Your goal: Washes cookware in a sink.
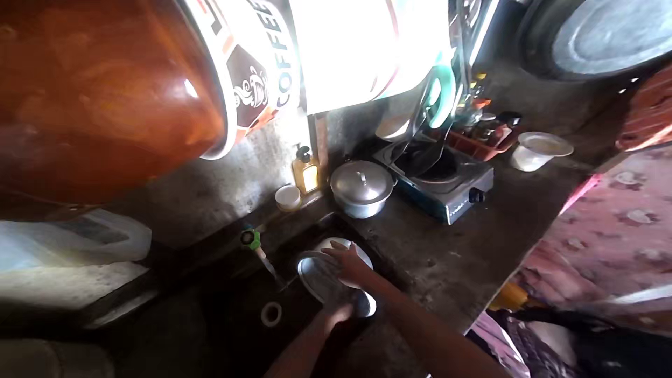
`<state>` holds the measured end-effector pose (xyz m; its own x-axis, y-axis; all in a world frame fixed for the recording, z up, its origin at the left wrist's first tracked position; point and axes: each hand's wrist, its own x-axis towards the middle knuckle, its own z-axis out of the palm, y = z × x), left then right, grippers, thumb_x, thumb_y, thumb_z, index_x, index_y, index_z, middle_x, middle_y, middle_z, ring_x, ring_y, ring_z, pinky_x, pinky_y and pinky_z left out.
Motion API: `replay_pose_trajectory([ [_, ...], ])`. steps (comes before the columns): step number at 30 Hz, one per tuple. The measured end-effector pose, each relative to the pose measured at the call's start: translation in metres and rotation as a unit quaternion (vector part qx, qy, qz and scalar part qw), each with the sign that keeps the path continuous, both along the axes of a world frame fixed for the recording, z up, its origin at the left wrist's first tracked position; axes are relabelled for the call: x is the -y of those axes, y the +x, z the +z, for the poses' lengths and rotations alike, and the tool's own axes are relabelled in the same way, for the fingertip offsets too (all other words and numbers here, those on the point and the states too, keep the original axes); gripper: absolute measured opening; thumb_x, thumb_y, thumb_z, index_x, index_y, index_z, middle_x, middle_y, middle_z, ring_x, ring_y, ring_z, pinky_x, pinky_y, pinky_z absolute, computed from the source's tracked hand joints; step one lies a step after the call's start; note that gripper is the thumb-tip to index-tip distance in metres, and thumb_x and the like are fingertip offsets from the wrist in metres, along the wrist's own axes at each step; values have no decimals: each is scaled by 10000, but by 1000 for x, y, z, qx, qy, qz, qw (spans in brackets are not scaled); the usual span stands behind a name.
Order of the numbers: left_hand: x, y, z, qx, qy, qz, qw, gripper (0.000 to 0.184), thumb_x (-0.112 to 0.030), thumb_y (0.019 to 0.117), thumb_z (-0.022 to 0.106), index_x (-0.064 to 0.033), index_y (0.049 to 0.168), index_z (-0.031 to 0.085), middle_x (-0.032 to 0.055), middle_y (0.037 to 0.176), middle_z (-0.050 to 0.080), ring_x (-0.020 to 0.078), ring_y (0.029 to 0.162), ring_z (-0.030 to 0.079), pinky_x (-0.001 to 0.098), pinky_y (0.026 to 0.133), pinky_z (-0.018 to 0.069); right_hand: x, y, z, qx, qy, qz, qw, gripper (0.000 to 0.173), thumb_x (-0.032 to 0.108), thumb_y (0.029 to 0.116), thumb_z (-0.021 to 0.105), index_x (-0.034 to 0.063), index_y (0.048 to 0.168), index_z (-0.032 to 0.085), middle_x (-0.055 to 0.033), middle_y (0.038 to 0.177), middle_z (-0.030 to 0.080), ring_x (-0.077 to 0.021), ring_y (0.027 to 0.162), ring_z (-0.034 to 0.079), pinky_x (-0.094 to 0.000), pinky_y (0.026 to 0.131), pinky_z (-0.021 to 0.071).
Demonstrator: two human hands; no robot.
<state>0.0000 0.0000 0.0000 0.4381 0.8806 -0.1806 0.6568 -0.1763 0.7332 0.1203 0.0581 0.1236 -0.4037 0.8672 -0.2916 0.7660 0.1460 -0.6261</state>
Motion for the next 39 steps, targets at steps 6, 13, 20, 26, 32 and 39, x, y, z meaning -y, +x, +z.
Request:
replay_pose_trajectory([
  [6,-21,1,-48,-86,98,76,989,577,-322,1023,560,18,1486,500,243,1595,398,380,1521,313,484,1272,181,0,3,0,4,1,7,1000,685,-8,886,682,134,1531,499,-162,1609,421,-351,1556,258,-692,1234,11],
  [13,16,14,33,-63,-87,-40,993,443,-195,1090,478,61,1448,517,282,1528,468,401,1457,408,496,1231,269,-7,-1,-1,13,0,35,999,667,21,882,709,136,1512,524,-201,1588,435,-378,1537,291,-725,1215,33],
  [20,-36,-7,-57,-199,-17,-23,980,672,-543,1079,329,-133,1611,351,195,1704,176,377,1589,96,565,1278,35,27,45,-47,-157,167,-111,967,1090,529,778,803,32,1611,307,-174,1700,219,-411,1588,75,-648,1260,81],
  [26,-19,19,-14,-96,-131,-66,984,563,-247,1047,558,-44,1555,423,200,1651,321,398,1562,183,605,1249,127,90,52,-107,-75,191,-151,967,916,439,842,771,54,1582,394,-230,1674,250,-486,1564,106,-684,1242,66],
  [32,31,35,33,249,-290,41,923,422,-89,1092,394,127,1453,424,297,1459,495,305,1353,497,396,1136,414,51,29,-31,-121,133,-38,983,623,-25,876,633,43,1488,535,-169,1569,481,-387,1543,289,-713,1232,37],
  [39,-3,-20,-52,-52,26,-78,995,549,-383,1070,481,-72,1522,497,183,1601,424,357,1520,329,545,1265,184,-5,1,11,38,-26,13,999,532,82,950,644,117,1473,555,-179,1564,466,-352,1506,354,-701,1212,143],
])
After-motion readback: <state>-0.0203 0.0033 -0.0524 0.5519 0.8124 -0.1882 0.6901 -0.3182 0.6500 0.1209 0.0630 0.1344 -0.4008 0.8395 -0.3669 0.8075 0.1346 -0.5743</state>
